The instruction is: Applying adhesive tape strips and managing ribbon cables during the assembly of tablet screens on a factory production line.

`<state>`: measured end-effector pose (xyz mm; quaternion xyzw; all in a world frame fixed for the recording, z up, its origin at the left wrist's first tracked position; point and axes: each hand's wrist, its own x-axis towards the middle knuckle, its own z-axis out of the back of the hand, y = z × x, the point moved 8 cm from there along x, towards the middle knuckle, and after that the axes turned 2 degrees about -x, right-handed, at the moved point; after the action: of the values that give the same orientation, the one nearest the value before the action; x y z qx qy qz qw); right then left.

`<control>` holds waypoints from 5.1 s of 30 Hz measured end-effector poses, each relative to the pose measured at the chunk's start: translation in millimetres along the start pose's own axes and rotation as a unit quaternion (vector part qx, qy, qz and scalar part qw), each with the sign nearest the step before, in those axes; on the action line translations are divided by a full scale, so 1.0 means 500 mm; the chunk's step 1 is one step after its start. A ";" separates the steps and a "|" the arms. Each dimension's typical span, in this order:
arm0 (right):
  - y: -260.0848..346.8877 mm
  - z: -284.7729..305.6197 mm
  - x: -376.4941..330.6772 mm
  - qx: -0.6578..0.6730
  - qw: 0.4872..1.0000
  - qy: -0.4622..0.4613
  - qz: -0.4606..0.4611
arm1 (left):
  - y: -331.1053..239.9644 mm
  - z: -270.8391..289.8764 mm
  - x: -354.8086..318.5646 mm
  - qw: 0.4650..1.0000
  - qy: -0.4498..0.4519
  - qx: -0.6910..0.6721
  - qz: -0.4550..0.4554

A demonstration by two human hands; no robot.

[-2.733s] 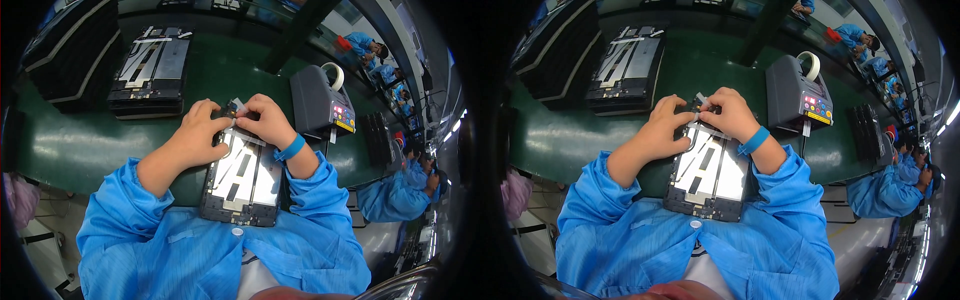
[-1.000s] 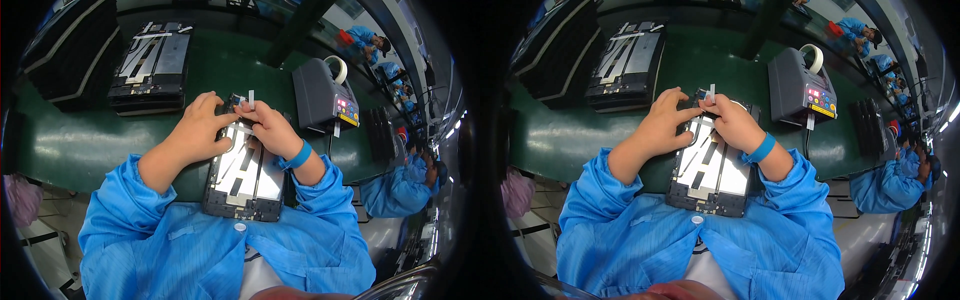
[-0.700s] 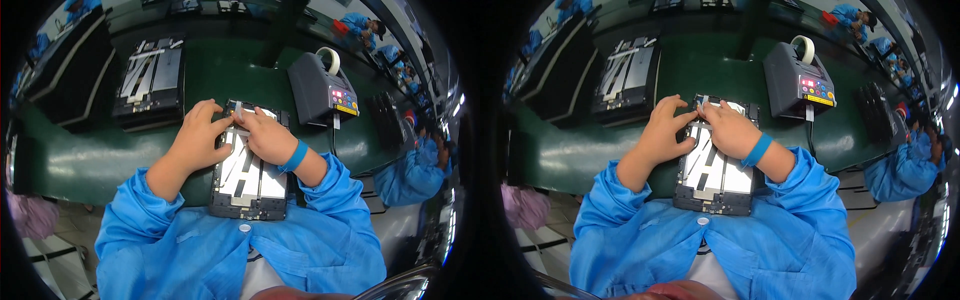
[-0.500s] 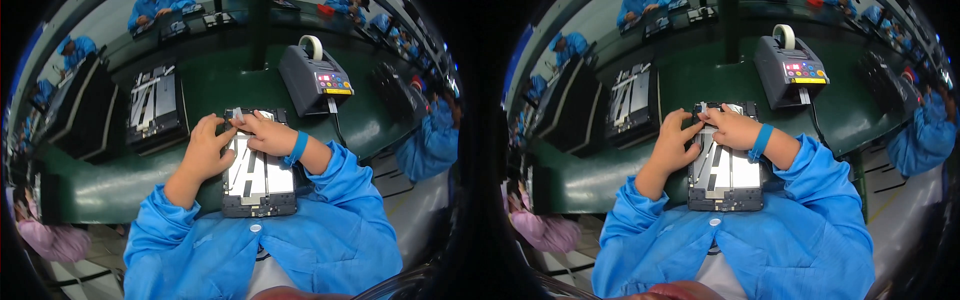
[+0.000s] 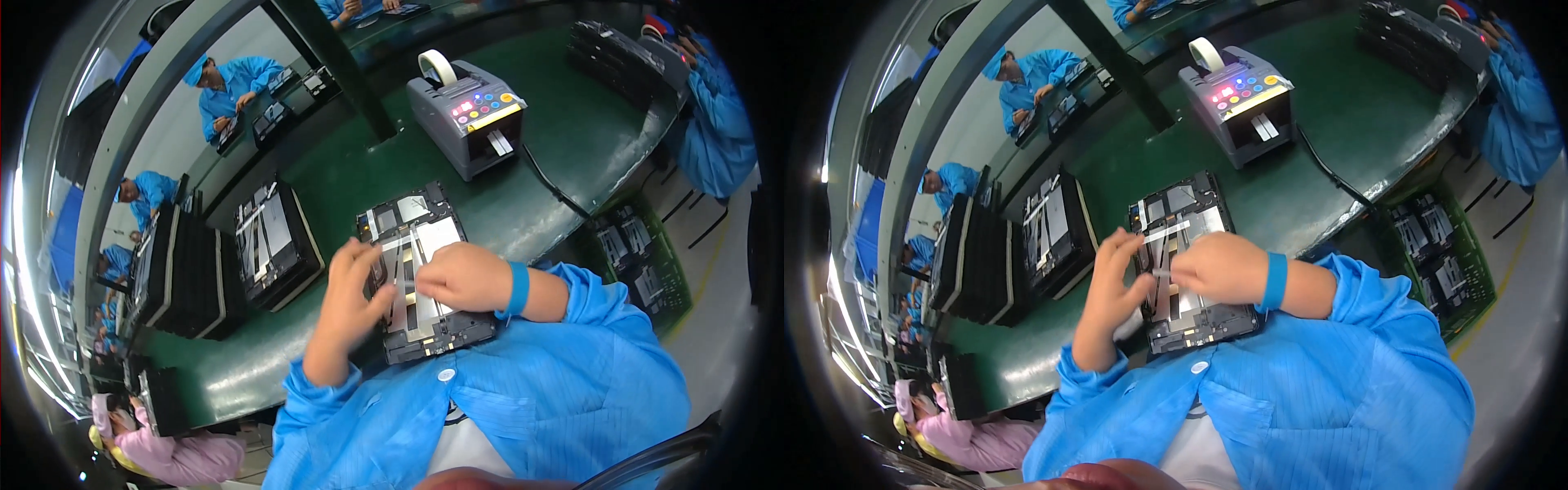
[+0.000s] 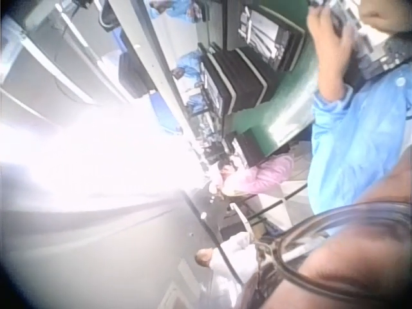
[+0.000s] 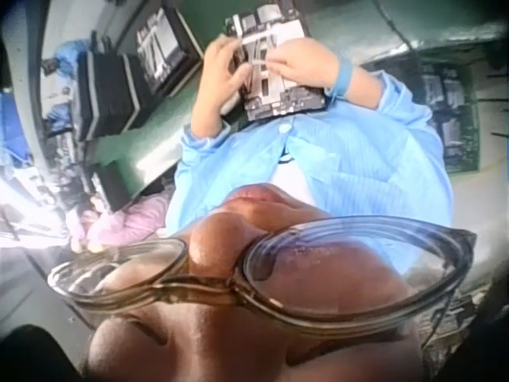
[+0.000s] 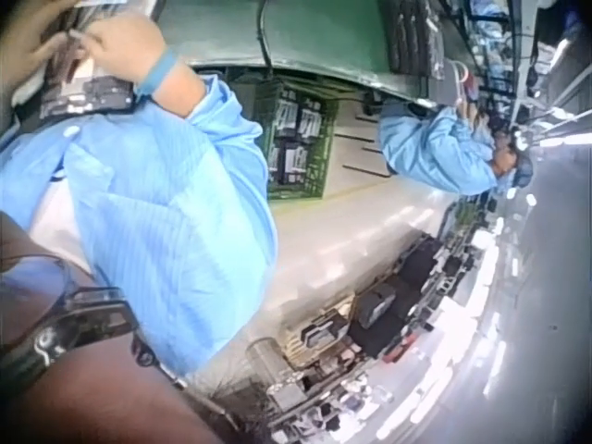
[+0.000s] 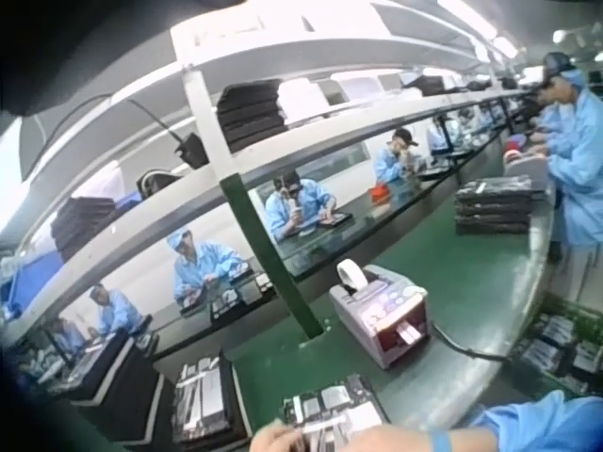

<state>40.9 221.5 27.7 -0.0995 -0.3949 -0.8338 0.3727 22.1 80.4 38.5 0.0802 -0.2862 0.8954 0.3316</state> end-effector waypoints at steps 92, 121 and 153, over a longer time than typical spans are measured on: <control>-0.183 0.009 0.139 -0.033 0.965 0.210 -0.152 | 0.068 -0.067 0.115 0.997 0.063 0.035 0.010; -0.251 0.004 0.122 0.080 0.927 0.253 -0.265 | 0.075 -0.071 0.141 0.995 -0.010 0.027 0.093; -0.018 -0.023 -0.141 -0.191 0.968 0.026 -0.159 | 0.033 -0.066 -0.175 0.967 0.025 -0.175 0.185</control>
<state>85.6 255.3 -17.7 -0.0829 -0.2293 -0.9446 0.2196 80.0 40.9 -25.2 -0.0555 -0.4397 0.8791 0.1757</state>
